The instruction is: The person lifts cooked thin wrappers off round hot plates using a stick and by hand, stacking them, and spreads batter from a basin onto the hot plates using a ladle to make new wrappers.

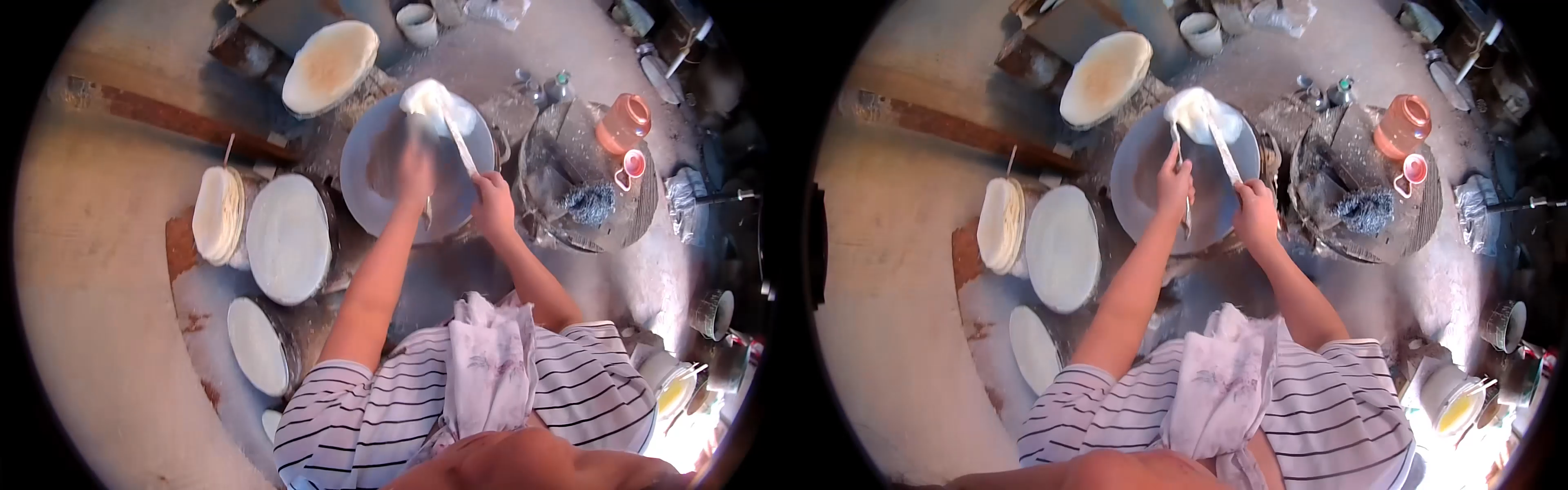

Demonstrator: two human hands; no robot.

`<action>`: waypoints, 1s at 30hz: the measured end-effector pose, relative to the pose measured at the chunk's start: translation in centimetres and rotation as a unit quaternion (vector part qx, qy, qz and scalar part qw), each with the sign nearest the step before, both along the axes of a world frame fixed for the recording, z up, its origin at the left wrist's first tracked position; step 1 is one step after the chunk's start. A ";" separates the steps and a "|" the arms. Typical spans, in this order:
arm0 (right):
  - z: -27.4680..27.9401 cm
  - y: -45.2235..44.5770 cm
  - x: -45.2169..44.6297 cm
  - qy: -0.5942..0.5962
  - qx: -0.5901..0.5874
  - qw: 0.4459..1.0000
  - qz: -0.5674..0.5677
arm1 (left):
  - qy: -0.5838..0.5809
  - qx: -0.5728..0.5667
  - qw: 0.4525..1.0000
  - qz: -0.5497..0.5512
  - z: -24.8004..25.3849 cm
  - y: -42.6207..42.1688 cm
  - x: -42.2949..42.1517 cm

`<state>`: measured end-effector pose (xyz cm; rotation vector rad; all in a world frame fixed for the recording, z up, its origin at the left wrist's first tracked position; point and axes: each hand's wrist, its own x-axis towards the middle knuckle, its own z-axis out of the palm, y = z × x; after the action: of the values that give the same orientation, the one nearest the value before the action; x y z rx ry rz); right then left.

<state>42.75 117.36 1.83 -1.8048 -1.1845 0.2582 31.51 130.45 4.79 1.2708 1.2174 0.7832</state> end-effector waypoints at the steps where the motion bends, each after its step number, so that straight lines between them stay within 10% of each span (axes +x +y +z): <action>1: 0.3 0.2 0.5 -0.031 0.012 0.999 -0.023 | 0.047 0.026 0.999 0.008 0.0 0.4 -0.8; 15: -0.6 0.0 2.4 -0.050 -0.003 0.999 0.018 | 0.272 0.105 0.954 0.072 -0.9 0.4 -13.1; 30: 1.8 9.5 5.7 -0.020 -0.040 0.962 0.270 | 0.039 -0.025 0.971 0.234 0.9 -9.7 -10.4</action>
<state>48.42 126.88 3.61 -1.5247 -1.7044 0.5914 21.16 120.75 5.71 0.9877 1.6200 1.0384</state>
